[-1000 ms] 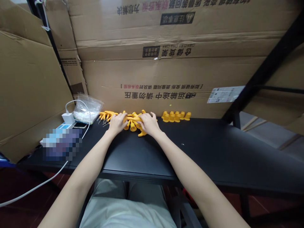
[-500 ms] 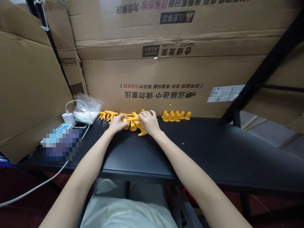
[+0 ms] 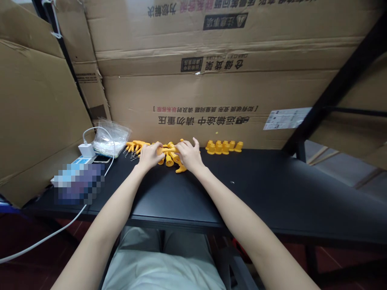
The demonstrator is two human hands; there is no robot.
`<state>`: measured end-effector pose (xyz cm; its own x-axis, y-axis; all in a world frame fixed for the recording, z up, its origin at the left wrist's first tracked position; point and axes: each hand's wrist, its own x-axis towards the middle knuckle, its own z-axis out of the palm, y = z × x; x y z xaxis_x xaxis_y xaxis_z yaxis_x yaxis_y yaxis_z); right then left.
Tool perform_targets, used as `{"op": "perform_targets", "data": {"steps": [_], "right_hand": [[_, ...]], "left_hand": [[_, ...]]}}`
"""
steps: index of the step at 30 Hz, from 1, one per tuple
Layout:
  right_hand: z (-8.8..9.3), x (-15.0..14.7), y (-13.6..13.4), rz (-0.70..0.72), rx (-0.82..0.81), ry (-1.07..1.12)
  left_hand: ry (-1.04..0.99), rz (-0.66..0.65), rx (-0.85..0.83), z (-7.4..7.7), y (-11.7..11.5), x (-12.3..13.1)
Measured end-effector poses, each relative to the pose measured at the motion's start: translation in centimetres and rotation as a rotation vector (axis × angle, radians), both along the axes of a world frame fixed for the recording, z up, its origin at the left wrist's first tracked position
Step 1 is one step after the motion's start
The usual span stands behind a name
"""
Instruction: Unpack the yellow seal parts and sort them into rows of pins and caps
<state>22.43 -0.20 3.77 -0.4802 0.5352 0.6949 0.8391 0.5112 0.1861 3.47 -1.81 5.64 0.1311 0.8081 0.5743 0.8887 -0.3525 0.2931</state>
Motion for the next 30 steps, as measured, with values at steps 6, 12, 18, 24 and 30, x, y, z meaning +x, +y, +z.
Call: {"op": "perform_targets", "data": {"steps": [6,12,18,24,30], "right_hand": [[-0.2,-0.1,0.5,0.000,0.079,0.019],[-0.2,1.2,1.0,0.120,-0.043,0.040],[-0.1,1.3,0.5,0.135,-0.103,0.023],[0.1,1.9,1.1,0.046,-0.015,0.118],[0.1,6.9,2.5,-0.307,0.034,0.540]], "left_hand": [[-0.245,-0.051,-0.289,-0.7,0.9,0.1],[-0.082,0.025,-0.052,-0.6,0.0,0.1],[0.031,0.033,0.024,-0.6,-0.2,0.1],[-0.006,0.087,-0.007,-0.7,0.3,-0.3],[-0.110,0.207,-0.048,-1.6,1.7,-2.1]]}}
